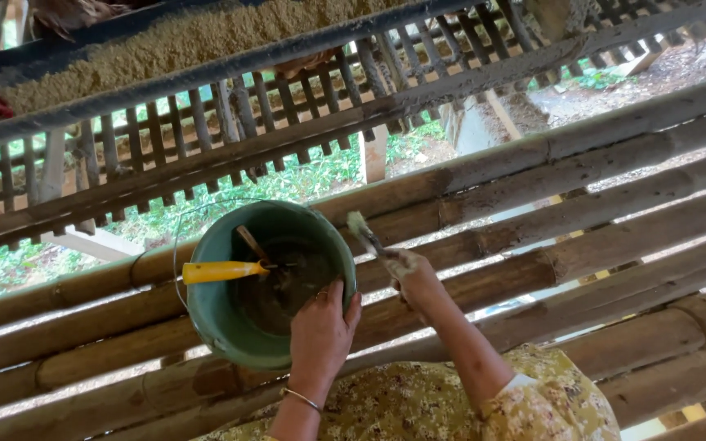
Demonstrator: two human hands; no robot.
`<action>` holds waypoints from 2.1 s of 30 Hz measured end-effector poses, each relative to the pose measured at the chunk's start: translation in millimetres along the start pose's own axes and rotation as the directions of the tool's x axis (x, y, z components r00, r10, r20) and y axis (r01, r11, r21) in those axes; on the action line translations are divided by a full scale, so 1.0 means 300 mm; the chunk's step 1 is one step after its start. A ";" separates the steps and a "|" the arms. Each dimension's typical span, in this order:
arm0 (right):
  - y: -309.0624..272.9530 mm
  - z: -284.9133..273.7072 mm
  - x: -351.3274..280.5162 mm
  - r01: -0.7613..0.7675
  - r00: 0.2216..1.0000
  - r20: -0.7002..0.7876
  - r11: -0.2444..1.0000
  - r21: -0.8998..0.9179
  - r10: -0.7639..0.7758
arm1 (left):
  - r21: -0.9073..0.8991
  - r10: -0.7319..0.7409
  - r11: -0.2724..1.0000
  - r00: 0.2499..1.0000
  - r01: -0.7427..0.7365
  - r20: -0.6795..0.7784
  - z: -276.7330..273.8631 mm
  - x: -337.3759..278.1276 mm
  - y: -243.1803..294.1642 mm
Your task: The person dips a brush into a bucket of dark liquid and applies it to the bamboo slats and joints of a structure, moving the brush along the surfaces.
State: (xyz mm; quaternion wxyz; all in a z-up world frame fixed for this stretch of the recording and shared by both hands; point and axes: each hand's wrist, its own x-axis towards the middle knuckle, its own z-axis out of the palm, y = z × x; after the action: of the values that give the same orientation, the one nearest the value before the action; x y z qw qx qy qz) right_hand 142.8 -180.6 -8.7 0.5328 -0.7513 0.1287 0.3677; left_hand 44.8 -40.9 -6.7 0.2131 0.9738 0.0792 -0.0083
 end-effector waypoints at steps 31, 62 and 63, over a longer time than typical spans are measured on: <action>0.095 -0.096 0.500 -0.669 0.732 0.674 0.082 0.739 -0.096 | 0.105 -0.166 0.982 0.984 0.159 0.063 0.006 0.051 0.091; 0.063 -0.062 0.310 0.122 0.930 -0.279 0.919 -0.375 -0.238 | -0.045 -0.140 0.989 0.990 0.140 0.004 0.008 0.060 0.072; 0.104 -0.034 0.333 0.152 0.938 -0.217 0.882 -0.447 -0.272 | -0.052 -0.137 0.989 0.991 0.137 -0.003 0.016 0.060 0.069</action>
State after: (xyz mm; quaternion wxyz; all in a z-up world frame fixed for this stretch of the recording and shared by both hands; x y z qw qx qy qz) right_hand 198.4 -182.2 -97.9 0.3715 -0.9017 0.0342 0.2185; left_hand 65.8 -58.7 -3.4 0.2368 0.9602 0.1469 -0.0176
